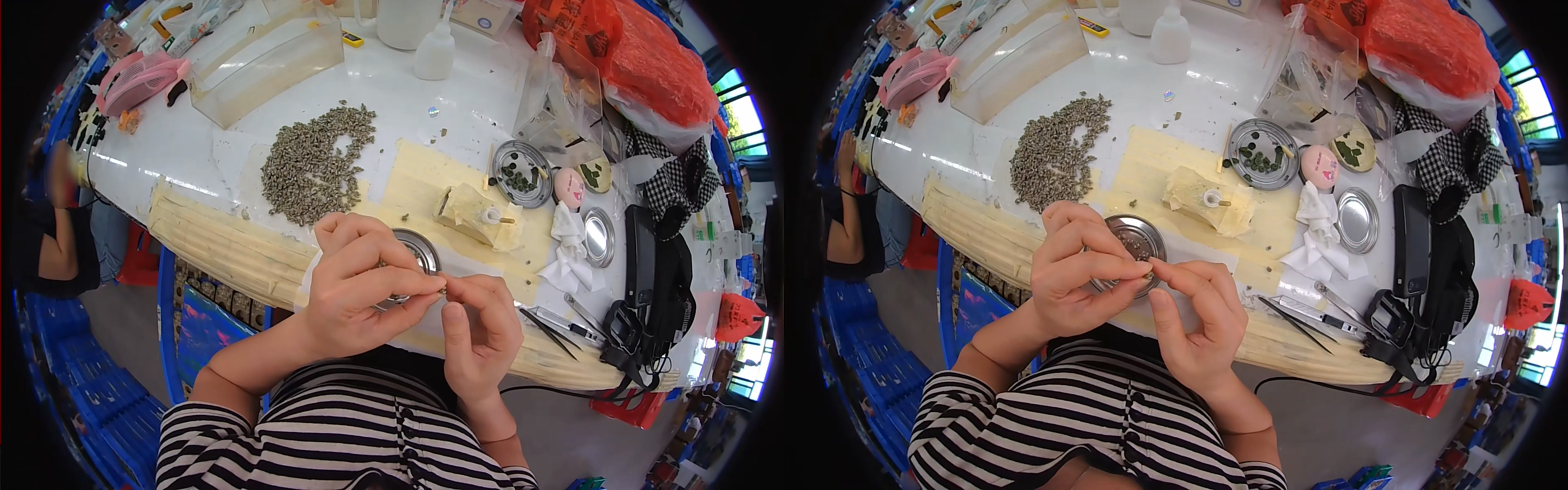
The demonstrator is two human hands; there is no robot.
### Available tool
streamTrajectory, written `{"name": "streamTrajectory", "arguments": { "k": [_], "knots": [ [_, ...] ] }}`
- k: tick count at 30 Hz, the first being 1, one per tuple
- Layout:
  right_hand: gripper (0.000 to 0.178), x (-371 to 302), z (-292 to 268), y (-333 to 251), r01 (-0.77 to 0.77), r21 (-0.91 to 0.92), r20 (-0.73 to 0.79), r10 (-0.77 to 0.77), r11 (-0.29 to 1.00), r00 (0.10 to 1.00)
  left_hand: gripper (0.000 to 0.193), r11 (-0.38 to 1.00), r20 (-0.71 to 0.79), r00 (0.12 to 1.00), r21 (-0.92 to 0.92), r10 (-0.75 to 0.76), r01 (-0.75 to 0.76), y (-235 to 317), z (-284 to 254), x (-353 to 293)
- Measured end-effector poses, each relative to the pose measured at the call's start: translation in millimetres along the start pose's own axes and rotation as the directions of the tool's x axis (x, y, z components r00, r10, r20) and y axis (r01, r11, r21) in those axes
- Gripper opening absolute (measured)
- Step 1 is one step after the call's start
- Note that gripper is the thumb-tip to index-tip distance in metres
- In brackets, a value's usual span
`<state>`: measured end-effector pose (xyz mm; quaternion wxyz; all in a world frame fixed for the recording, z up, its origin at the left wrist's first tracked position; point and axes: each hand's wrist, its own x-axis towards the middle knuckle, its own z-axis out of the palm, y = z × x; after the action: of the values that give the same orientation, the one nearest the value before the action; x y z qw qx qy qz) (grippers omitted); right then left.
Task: The person picks up small metal components from a pile on the table and carefully fits them together by hand inside a circular metal housing.
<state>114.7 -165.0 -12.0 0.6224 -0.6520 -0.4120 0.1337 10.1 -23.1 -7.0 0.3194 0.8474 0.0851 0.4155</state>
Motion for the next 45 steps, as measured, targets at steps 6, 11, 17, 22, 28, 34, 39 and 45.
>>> {"name": "streamTrajectory", "arguments": {
  "k": [6, 11, 17, 22, 28, 34, 39, 45],
  "knots": [
    [0.02, -1.9, -3.0, -0.9, -0.015, 0.0, -0.016, 0.015, 1.0, 1.0, 0.025, 0.999, 0.024, 0.999, 0.03, 0.022, -0.023, 1.0, -2.7, 1.3],
    [0.017, -1.2, -2.5, -0.2, -0.038, 0.045, -0.006, 0.038, 0.998, 0.999, 0.026, 0.999, 0.038, 0.999, 0.037, 0.024, -0.025, 1.0, -2.8, 1.1],
    [0.016, -1.3, -4.8, -2.1, -0.065, 0.026, 0.023, 0.064, 0.998, 0.998, 0.027, 0.999, 0.046, 0.999, 0.038, 0.011, -0.012, 0.6, -2.3, 0.5],
    [0.013, 0.8, -4.8, -2.4, -0.064, 0.015, 0.084, 0.062, 0.998, 0.995, 0.03, 0.999, 0.046, 0.999, 0.028, 0.024, -0.026, 0.3, -2.0, -0.8],
    [0.011, 0.3, -4.4, -2.0, -0.07, 0.03, 0.042, 0.068, 0.997, 0.997, 0.031, 0.999, 0.051, 0.998, 0.009, 0.04, -0.04, 1.9, -1.2, -1.0],
    [0.016, 0.3, -0.7, -0.1, -0.013, -0.03, -0.011, 0.013, 0.999, 1.0, 0.03, 0.999, 0.024, 0.999, 0.025, 0.025, -0.026, 1.6, 0.1, -0.9],
    [0.017, -0.8, 3.7, -1.6, -0.056, 0.051, -0.117, 0.061, 0.997, 0.991, 0.026, 0.998, 0.037, 0.999, 0.061, -0.024, 0.022, 1.6, -3.5, -1.1],
    [0.015, 0.2, -0.5, -1.3, 0.026, -0.043, -0.01, -0.027, 0.999, 1.0, 0.021, 0.971, 0.173, 0.97, 0.196, -0.172, 0.137, -4.9, -19.9, -2.5]
  ]
}}
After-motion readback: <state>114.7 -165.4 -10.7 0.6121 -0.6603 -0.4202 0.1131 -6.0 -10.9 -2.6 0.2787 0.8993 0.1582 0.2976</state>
